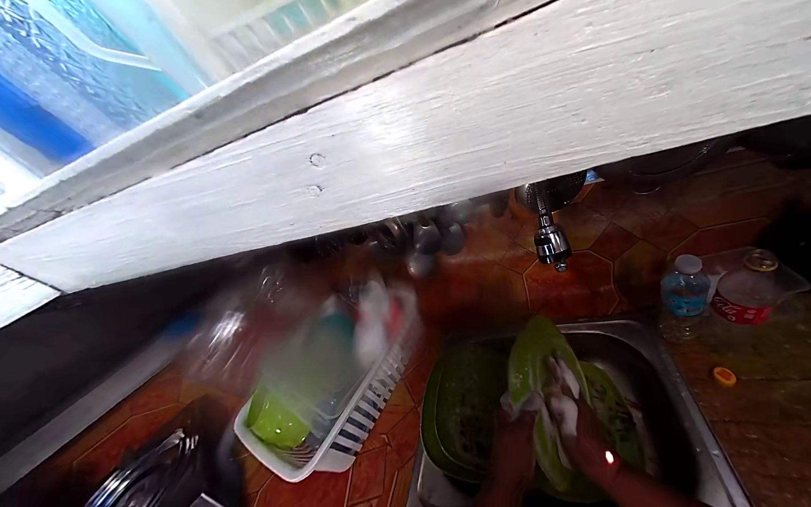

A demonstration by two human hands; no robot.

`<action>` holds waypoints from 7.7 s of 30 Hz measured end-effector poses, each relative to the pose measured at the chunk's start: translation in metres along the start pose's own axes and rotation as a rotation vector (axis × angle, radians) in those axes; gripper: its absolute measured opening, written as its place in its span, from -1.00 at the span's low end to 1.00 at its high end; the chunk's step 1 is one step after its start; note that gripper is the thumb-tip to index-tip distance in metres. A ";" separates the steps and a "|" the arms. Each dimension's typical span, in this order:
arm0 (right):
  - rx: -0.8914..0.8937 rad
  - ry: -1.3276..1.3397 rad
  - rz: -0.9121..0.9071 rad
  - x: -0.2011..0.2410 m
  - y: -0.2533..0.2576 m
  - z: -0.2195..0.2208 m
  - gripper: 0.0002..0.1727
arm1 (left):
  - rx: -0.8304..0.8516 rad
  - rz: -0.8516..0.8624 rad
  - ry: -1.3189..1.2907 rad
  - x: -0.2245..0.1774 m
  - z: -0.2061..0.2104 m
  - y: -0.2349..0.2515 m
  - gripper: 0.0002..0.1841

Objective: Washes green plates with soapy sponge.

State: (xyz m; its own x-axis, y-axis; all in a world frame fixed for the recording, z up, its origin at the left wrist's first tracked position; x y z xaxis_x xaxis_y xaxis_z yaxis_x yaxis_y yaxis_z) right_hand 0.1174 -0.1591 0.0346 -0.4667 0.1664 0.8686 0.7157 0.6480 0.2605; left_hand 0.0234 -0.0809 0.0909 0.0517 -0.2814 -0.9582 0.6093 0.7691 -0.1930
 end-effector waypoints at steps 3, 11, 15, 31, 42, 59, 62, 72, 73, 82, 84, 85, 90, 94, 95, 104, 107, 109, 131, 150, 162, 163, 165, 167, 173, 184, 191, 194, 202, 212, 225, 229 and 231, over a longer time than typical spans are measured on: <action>-0.118 -0.010 -0.111 0.001 0.018 -0.007 -0.34 | 0.128 -0.009 0.079 0.006 0.004 -0.008 -0.63; -0.225 0.203 0.466 -0.049 0.051 -0.067 -0.50 | 0.665 0.128 1.083 -0.078 -0.020 -0.012 -0.61; -0.204 0.202 0.550 -0.083 0.036 -0.069 -0.46 | 0.859 0.211 1.695 -0.089 -0.038 0.000 -0.76; 0.375 -0.445 0.708 -0.117 0.027 -0.054 -0.40 | 1.015 -0.420 2.276 -0.048 -0.065 0.028 -0.68; 0.479 -0.620 0.694 -0.118 0.022 -0.044 -0.50 | 0.269 -0.471 1.214 0.066 -0.063 0.088 -0.37; 0.528 -0.717 0.654 -0.108 0.024 -0.044 -0.47 | 0.082 -0.555 1.155 0.094 -0.042 0.070 -0.48; 0.538 -0.714 0.672 -0.105 0.023 -0.044 -0.48 | 0.007 -0.533 0.975 0.097 -0.044 0.066 -0.49; 0.351 -0.553 0.567 -0.073 0.023 -0.043 -0.41 | -0.136 -0.319 0.648 0.098 -0.029 0.053 -0.43; 0.371 -0.484 0.495 -0.062 0.019 -0.039 -0.36 | -0.142 -0.289 0.611 0.093 -0.026 0.050 -0.43; 0.620 -0.321 -0.022 -0.013 0.006 0.007 -0.50 | -0.106 -0.189 0.666 0.033 -0.005 0.027 -0.55; 0.551 -0.388 0.058 -0.030 0.032 0.007 -0.45 | -0.051 -0.177 0.795 0.027 0.001 0.020 -0.56; 0.543 -0.422 0.110 -0.040 0.042 0.005 -0.42 | -0.050 -0.157 0.792 0.030 0.001 0.019 -0.55; 0.557 -0.575 0.341 -0.071 0.032 -0.012 -0.38 | -0.169 -0.124 0.667 0.022 -0.015 0.024 -0.51; 0.673 -0.478 0.417 -0.036 -0.011 -0.005 -0.32 | -0.200 -0.073 0.705 0.019 -0.017 0.033 -0.51; 0.689 -0.422 0.342 -0.025 -0.019 -0.003 -0.32 | -0.186 -0.092 0.717 0.020 -0.014 0.034 -0.51; 0.534 -0.405 0.072 -0.011 0.037 -0.002 -0.41 | -0.012 -0.073 0.823 0.023 0.007 0.022 -0.56; 0.549 -0.480 0.130 -0.042 0.050 -0.007 -0.39 | -0.062 -0.078 0.762 0.019 0.000 0.019 -0.53; 0.564 -0.526 0.173 -0.062 0.048 -0.013 -0.35 | -0.134 -0.089 0.701 0.015 -0.007 0.020 -0.51; 0.275 -0.488 0.088 -0.071 0.063 -0.012 -0.56 | -0.112 -0.062 0.703 0.009 -0.002 0.011 -0.54; 0.495 -0.098 -0.161 -0.011 0.002 0.003 -0.66 | -0.233 -0.007 0.612 0.021 -0.009 0.035 -0.50; 0.375 -0.251 -0.192 -0.007 0.027 0.007 -0.56 | -0.112 -0.103 0.542 0.031 -0.008 0.025 -0.53; 0.463 -0.242 -0.278 -0.004 0.015 0.005 -0.54 | -0.137 -0.112 0.539 0.029 -0.014 0.029 -0.51; 0.624 -0.210 -0.422 -0.003 -0.007 -0.002 -0.53 | -0.171 -0.150 0.592 0.017 -0.025 0.038 -0.46; 0.766 -0.254 -0.485 -0.009 -0.017 -0.014 -0.45 | -0.153 -0.185 0.636 0.004 -0.037 0.048 -0.44; 0.759 -0.455 -0.585 -0.029 0.001 -0.073 -0.53 | -0.148 -0.324 0.690 -0.013 -0.078 0.075 -0.42; 0.580 0.098 -0.095 0.026 0.070 -0.132 -0.47 | 0.601 -0.084 0.737 -0.030 -0.056 0.018 -0.38; 0.075 0.029 -0.297 0.033 0.046 -0.082 -0.66 | 0.522 -0.206 0.458 -0.004 -0.035 0.013 -0.63; 0.103 -0.222 -0.594 0.041 0.013 -0.035 -0.71 | 0.450 -0.128 0.446 0.001 -0.023 -0.001 -0.50; -0.086 0.153 0.273 0.001 0.095 -0.077 -0.47 | 0.438 -0.169 0.440 -0.010 -0.018 -0.018 -0.64; -0.139 -0.418 -0.546 0.048 0.044 -0.028 -0.63 | 0.425 0.018 0.440 -0.006 -0.025 -0.001 -0.59; -0.125 -0.481 -0.502 0.050 0.035 -0.021 -0.65 | 0.492 -0.023 0.470 0.004 -0.019 0.001 -0.55; -0.053 -0.133 -0.020 0.023 0.067 -0.043 -0.52 | 0.405 -0.043 0.437 -0.001 -0.023 -0.002 -0.58; -0.130 0.119 0.302 -0.003 0.093 -0.061 -0.49 | 0.416 -0.017 0.429 -0.005 -0.029 -0.004 -0.59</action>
State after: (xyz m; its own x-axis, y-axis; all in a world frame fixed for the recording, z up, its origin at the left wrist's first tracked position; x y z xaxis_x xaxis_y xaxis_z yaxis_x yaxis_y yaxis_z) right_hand 0.2172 -0.1446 0.0821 -0.1653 0.2440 0.9556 0.8759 0.4816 0.0286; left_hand -0.0025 -0.0663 0.0900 -0.2319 0.0319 -0.9722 0.8703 0.4532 -0.1927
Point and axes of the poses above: each hand's wrist, its own y-axis towards the middle knuckle, its own z-axis out of the palm, x = y × z, the point moved 2 cm from there along y, towards the middle knuckle, and after that the axes turned 6 degrees about -y, right-handed, at the moved point
